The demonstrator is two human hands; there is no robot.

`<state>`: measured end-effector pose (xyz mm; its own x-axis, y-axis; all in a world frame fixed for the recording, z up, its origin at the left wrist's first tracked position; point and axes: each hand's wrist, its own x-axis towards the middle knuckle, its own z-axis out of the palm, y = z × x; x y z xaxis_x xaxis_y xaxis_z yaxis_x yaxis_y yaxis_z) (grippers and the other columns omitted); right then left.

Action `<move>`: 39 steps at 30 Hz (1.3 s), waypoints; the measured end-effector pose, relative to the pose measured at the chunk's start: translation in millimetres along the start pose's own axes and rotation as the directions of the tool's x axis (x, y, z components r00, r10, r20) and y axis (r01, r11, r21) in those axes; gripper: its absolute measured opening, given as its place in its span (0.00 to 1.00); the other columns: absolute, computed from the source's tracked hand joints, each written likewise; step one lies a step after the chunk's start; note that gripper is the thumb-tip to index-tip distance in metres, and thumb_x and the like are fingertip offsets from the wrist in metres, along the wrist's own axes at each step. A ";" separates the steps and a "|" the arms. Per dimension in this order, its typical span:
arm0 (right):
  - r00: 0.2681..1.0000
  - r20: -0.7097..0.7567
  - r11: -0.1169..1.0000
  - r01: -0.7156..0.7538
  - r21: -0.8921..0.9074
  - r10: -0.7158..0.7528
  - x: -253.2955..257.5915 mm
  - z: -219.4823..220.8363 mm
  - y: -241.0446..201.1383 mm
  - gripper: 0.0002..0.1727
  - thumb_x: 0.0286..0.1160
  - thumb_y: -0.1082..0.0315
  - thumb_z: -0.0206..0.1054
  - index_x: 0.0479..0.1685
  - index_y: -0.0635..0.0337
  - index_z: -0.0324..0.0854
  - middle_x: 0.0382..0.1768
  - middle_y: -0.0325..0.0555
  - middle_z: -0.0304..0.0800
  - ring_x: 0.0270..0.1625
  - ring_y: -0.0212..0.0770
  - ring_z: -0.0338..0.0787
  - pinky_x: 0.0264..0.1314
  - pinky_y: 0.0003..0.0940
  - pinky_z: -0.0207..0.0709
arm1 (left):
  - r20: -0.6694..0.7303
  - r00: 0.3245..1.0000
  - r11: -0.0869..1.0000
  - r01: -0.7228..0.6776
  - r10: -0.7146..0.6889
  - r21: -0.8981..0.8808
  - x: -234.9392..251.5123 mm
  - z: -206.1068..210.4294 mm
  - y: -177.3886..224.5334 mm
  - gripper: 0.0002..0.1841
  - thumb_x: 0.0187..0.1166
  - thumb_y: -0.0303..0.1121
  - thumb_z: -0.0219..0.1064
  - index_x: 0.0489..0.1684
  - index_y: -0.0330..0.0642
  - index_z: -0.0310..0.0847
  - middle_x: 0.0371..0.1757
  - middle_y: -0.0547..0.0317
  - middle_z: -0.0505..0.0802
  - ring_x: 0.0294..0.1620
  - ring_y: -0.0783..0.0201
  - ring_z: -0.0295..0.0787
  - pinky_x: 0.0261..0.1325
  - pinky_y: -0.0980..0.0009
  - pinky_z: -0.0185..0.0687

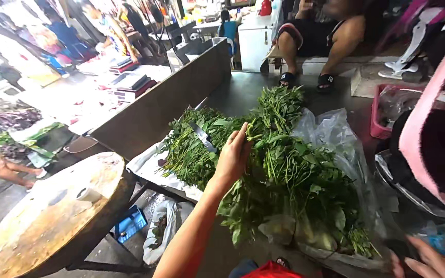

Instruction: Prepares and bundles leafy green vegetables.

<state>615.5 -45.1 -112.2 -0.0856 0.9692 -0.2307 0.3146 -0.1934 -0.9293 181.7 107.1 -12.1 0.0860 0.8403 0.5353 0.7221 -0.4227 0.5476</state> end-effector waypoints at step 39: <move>0.807 -0.363 0.657 0.041 -0.753 -0.466 240.9 189.8 -89.3 0.22 0.64 0.74 0.75 0.61 0.71 0.84 0.53 0.66 0.92 0.48 0.65 0.95 0.49 0.59 0.87 | 0.856 0.512 0.901 0.332 0.078 -0.280 69.6 142.4 -64.8 0.18 0.95 0.36 0.48 0.63 0.32 0.78 0.39 0.50 0.86 0.34 0.63 0.83 0.46 0.64 0.82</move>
<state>387.3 176.8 -139.5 0.1277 0.9275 0.3514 0.9148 0.0268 -0.4030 238.7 241.3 -101.9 0.6875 0.6876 -0.2338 0.4866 -0.1972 0.8511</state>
